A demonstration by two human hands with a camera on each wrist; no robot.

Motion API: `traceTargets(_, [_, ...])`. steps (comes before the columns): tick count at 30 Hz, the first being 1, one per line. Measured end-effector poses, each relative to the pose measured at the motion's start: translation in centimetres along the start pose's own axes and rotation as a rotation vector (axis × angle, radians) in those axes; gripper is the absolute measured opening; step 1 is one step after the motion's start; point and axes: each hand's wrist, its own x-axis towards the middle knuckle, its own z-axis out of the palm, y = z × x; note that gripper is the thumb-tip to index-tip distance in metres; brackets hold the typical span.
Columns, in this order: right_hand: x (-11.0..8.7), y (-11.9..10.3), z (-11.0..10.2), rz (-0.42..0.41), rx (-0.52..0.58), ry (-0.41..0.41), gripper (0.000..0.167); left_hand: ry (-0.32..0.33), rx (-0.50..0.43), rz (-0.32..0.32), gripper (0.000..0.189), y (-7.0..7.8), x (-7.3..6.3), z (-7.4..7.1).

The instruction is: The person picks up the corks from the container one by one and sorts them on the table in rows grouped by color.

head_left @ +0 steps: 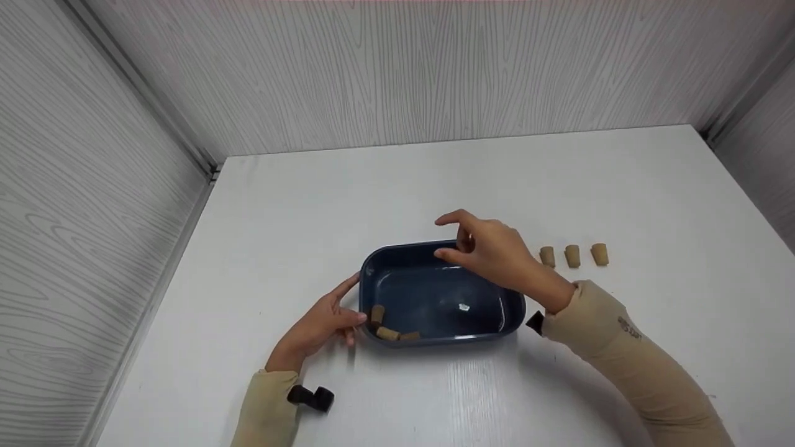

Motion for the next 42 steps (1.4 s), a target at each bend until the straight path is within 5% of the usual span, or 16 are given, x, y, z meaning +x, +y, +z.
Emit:
traceTargets(7, [1.6, -1.6, -0.1, -0.061, -0.063, -0.065, 0.044, 0.006, 0.018, 0.001, 0.089, 0.4, -0.1, 0.1])
traceTargets(22, [5.0, -1.2, 4.8, -0.119, -0.092, -0.318, 0.045, 0.02, 0.019, -0.023, 0.087, 0.1, -0.2, 0.2])
traceTargets(42, [5.1, -0.6, 10.3, -0.243, -0.187, -0.713, 0.044, 0.014, 0.027, -0.006, 0.086, 0.0, -0.2, 0.2])
